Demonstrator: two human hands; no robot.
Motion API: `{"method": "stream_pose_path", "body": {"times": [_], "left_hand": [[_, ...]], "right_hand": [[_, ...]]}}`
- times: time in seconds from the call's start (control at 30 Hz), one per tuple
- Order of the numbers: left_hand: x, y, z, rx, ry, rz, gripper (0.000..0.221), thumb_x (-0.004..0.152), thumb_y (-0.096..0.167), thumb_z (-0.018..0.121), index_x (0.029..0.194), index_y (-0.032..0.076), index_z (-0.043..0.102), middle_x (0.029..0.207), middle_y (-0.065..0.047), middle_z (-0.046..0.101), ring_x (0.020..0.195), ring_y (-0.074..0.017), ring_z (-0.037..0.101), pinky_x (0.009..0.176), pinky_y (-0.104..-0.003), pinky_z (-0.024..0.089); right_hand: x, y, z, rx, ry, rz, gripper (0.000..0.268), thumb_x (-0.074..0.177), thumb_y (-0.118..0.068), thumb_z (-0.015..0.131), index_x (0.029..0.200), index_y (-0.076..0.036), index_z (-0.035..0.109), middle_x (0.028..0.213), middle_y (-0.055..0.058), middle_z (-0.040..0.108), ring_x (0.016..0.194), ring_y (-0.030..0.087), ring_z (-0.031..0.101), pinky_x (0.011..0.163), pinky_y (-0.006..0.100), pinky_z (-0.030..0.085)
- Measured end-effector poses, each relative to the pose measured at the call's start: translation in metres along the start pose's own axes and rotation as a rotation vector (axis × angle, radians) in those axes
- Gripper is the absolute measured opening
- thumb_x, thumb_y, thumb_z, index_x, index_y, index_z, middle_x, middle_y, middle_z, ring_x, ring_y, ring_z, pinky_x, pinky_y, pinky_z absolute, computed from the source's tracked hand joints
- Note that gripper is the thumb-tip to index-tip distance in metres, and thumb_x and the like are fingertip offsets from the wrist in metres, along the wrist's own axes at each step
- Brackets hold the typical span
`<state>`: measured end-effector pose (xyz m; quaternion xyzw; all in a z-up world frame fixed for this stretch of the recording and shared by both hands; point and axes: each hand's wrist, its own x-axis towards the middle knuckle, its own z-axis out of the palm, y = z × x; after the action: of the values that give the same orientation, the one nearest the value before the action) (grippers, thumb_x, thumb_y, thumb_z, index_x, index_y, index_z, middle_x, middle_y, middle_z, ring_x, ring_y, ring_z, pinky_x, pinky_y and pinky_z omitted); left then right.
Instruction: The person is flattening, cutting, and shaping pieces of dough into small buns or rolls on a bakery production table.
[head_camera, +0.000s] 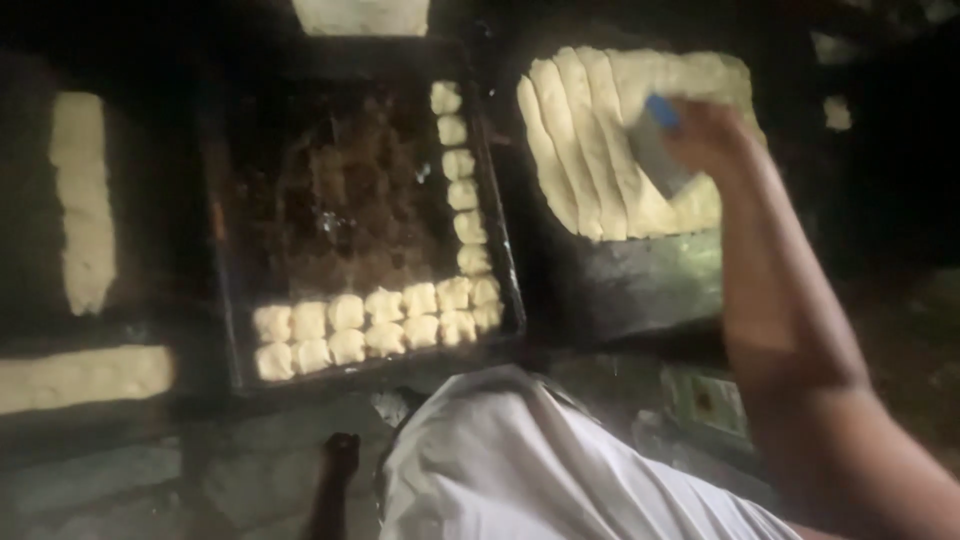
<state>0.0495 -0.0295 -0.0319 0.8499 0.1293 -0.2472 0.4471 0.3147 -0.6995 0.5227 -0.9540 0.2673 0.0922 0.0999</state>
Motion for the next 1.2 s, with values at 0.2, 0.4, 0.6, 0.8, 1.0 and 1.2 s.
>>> {"method": "stream_pose_path", "body": {"times": [0.2, 0.4, 0.6, 0.8, 1.0, 1.2], "left_hand": [[-0.006, -0.015, -0.009, 0.15, 0.023, 0.09, 0.034, 0.087, 0.034, 0.072, 0.099, 0.002, 0.069, 0.098, -0.023, 0.073, 0.092, -0.0399, 0.069, 0.081, -0.052, 0.054], [0.023, 0.024, -0.025, 0.142, -0.008, 0.145, 0.036, 0.092, 0.038, 0.067, 0.097, 0.003, 0.072, 0.095, -0.023, 0.075, 0.095, -0.042, 0.072, 0.082, -0.05, 0.057], [0.009, 0.029, -0.033, 0.211, -0.005, 0.014, 0.03, 0.09, 0.035, 0.066, 0.1, 0.008, 0.074, 0.098, -0.022, 0.074, 0.095, -0.0439, 0.07, 0.08, -0.052, 0.056], [0.004, 0.005, -0.01, 0.829, 0.03, 0.78, 0.014, 0.095, 0.022, 0.06, 0.092, 0.012, 0.071, 0.091, -0.014, 0.071, 0.091, -0.0347, 0.068, 0.082, -0.049, 0.056], [-0.008, 0.026, -0.01, 0.356, 0.046, 0.075, 0.026, 0.094, 0.032, 0.063, 0.099, 0.008, 0.072, 0.105, -0.017, 0.072, 0.099, -0.0373, 0.067, 0.085, -0.049, 0.055], [-0.022, 0.02, 0.018, 0.543, 0.038, 0.172, 0.032, 0.1, 0.039, 0.052, 0.11, 0.015, 0.071, 0.118, -0.015, 0.071, 0.107, -0.0373, 0.069, 0.091, -0.048, 0.056]], "right_hand": [[-0.093, -0.039, 0.026, -0.109, 0.423, -0.031, 0.067, 0.094, -0.016, 0.059, 0.16, -0.021, 0.044, 0.124, 0.026, 0.067, 0.103, 0.048, 0.065, 0.086, 0.055, 0.053], [-0.137, -0.032, -0.008, -0.2, 0.044, 0.008, 0.056, 0.099, -0.023, 0.058, 0.154, -0.026, 0.05, 0.123, 0.024, 0.071, 0.106, 0.042, 0.07, 0.09, 0.052, 0.056], [-0.15, 0.005, 0.038, -0.052, 0.424, -0.1, 0.059, 0.104, -0.021, 0.059, 0.162, -0.02, 0.047, 0.124, 0.028, 0.069, 0.105, 0.045, 0.069, 0.091, 0.052, 0.056], [-0.102, -0.028, -0.071, 0.068, 0.365, -0.049, 0.058, 0.106, -0.021, 0.058, 0.162, -0.022, 0.043, 0.124, 0.021, 0.073, 0.092, 0.03, 0.075, 0.075, 0.044, 0.061], [0.027, -0.022, -0.079, 0.1, 0.437, -0.184, 0.064, 0.099, -0.01, 0.059, 0.161, -0.022, 0.046, 0.116, 0.019, 0.072, 0.085, 0.03, 0.073, 0.062, 0.039, 0.061], [0.119, -0.015, -0.02, -0.056, 0.568, -0.394, 0.041, 0.1, -0.021, 0.067, 0.139, -0.01, 0.06, 0.107, 0.025, 0.074, 0.092, 0.042, 0.072, 0.074, 0.049, 0.059]]}}
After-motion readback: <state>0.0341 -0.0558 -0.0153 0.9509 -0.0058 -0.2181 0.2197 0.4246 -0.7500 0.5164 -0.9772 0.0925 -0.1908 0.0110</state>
